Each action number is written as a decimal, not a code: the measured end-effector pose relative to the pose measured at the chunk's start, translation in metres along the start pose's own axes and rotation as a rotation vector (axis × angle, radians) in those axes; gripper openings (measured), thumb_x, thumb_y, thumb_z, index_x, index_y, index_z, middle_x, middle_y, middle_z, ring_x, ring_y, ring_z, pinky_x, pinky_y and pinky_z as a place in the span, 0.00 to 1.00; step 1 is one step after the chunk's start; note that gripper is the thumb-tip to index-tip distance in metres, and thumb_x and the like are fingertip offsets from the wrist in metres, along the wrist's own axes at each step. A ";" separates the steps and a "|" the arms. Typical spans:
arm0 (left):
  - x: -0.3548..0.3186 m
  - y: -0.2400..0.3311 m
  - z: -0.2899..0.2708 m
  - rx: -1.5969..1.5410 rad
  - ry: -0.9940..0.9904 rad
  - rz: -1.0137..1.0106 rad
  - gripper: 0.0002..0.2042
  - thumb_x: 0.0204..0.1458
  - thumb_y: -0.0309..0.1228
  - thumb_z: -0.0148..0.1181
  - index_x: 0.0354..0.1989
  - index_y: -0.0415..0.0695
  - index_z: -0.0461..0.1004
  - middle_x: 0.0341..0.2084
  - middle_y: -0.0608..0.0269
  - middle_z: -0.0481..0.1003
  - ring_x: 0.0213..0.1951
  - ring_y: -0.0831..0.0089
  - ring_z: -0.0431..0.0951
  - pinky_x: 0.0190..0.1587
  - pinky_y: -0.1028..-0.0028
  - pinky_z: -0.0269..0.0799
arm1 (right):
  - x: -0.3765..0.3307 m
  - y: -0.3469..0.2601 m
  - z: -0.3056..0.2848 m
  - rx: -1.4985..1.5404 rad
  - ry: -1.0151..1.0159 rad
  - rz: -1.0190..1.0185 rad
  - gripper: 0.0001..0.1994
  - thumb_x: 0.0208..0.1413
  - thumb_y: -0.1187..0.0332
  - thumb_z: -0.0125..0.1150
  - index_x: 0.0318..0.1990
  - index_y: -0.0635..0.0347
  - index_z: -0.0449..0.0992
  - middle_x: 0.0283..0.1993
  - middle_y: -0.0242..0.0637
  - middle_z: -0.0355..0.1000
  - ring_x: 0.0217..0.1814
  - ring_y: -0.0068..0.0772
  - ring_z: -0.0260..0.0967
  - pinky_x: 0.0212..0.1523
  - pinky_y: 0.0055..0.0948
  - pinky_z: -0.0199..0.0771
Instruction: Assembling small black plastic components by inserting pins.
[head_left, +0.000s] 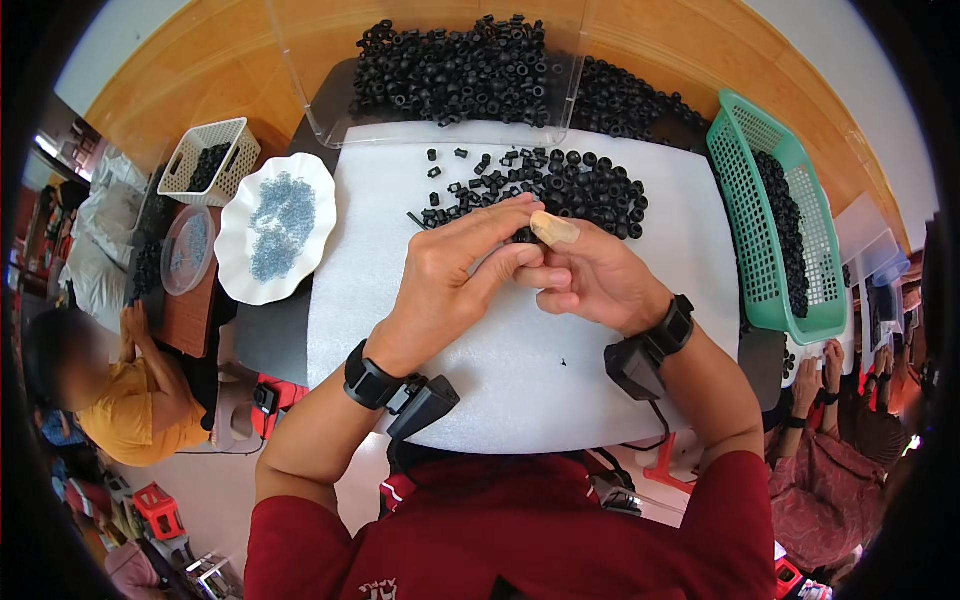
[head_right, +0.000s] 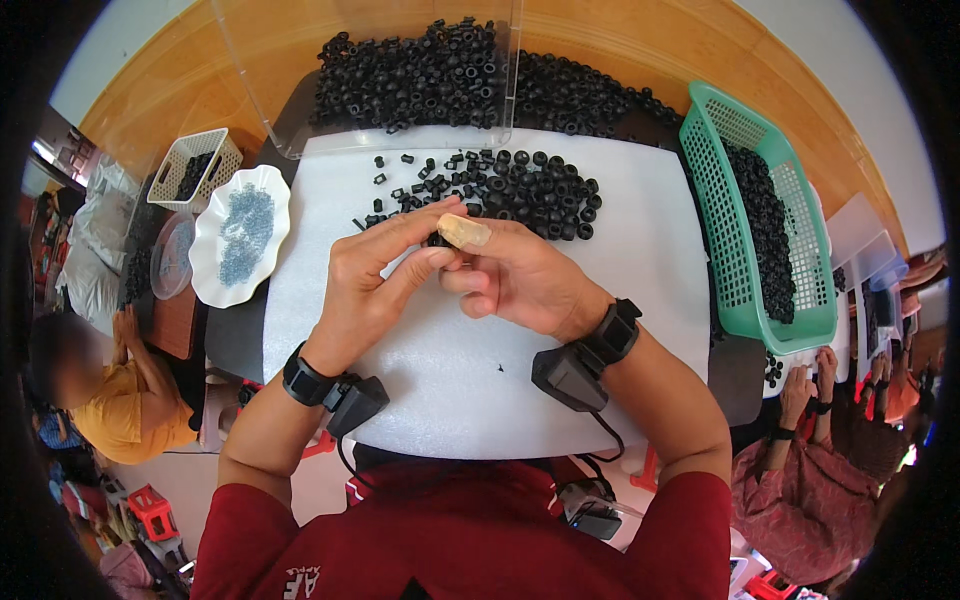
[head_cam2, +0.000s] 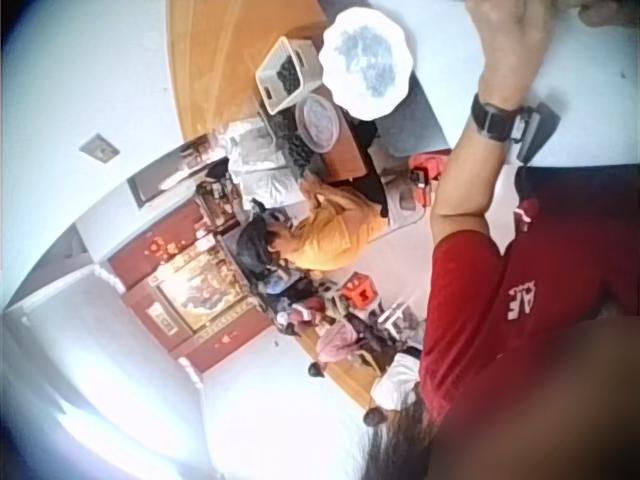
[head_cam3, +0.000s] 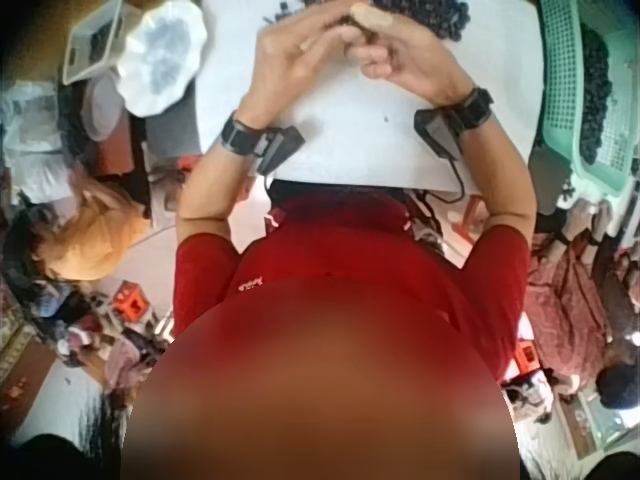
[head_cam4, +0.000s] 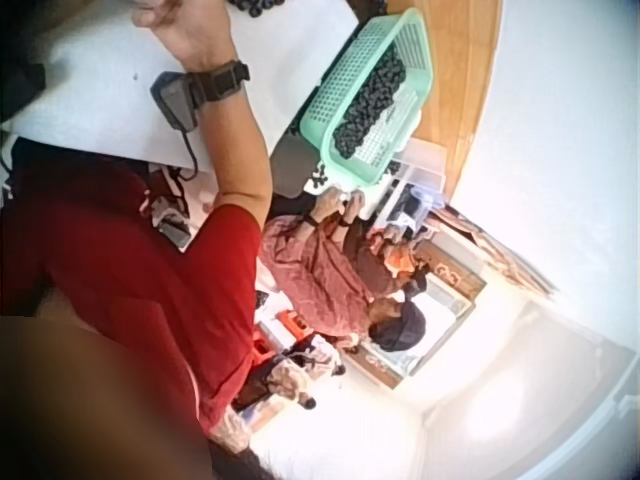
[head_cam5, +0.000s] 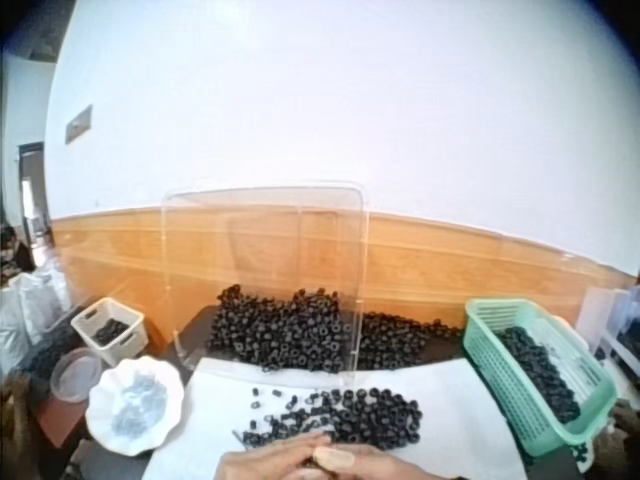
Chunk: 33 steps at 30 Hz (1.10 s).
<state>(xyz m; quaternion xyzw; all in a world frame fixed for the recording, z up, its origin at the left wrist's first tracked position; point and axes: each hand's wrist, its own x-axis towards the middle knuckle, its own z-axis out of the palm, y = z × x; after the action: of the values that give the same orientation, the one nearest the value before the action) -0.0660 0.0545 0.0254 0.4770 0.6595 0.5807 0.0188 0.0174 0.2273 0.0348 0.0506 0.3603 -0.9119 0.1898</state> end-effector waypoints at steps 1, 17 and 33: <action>0.000 0.000 0.000 0.000 0.001 0.000 0.13 0.50 0.22 0.60 0.46 0.35 0.76 0.45 0.48 0.77 0.51 0.57 0.77 0.51 0.67 0.75 | 0.000 0.000 0.000 -0.012 -0.010 -0.013 0.13 0.63 0.56 0.54 0.44 0.55 0.71 0.35 0.22 0.66 0.28 0.14 0.54 0.23 0.15 0.56; -0.001 0.006 -0.003 0.075 -0.026 0.103 0.17 0.52 0.23 0.58 0.52 0.38 0.73 0.48 0.52 0.76 0.44 0.61 0.80 0.46 0.71 0.75 | -0.004 0.008 0.010 -0.071 -0.024 -0.106 0.15 0.64 0.55 0.51 0.41 0.60 0.70 0.29 0.20 0.59 0.26 0.10 0.49 0.25 0.13 0.54; -0.002 0.001 -0.001 -0.053 -0.019 0.014 0.18 0.53 0.22 0.59 0.54 0.38 0.72 0.42 0.52 0.77 0.38 0.69 0.79 0.40 0.74 0.75 | -0.004 -0.003 0.018 -0.124 0.058 -0.088 0.16 0.65 0.54 0.50 0.40 0.60 0.69 0.28 0.22 0.59 0.25 0.11 0.50 0.23 0.14 0.52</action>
<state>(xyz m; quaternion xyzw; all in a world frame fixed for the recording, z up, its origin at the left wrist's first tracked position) -0.0648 0.0521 0.0251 0.4864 0.6404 0.5935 0.0336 0.0206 0.2180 0.0506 0.0493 0.4233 -0.8935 0.1416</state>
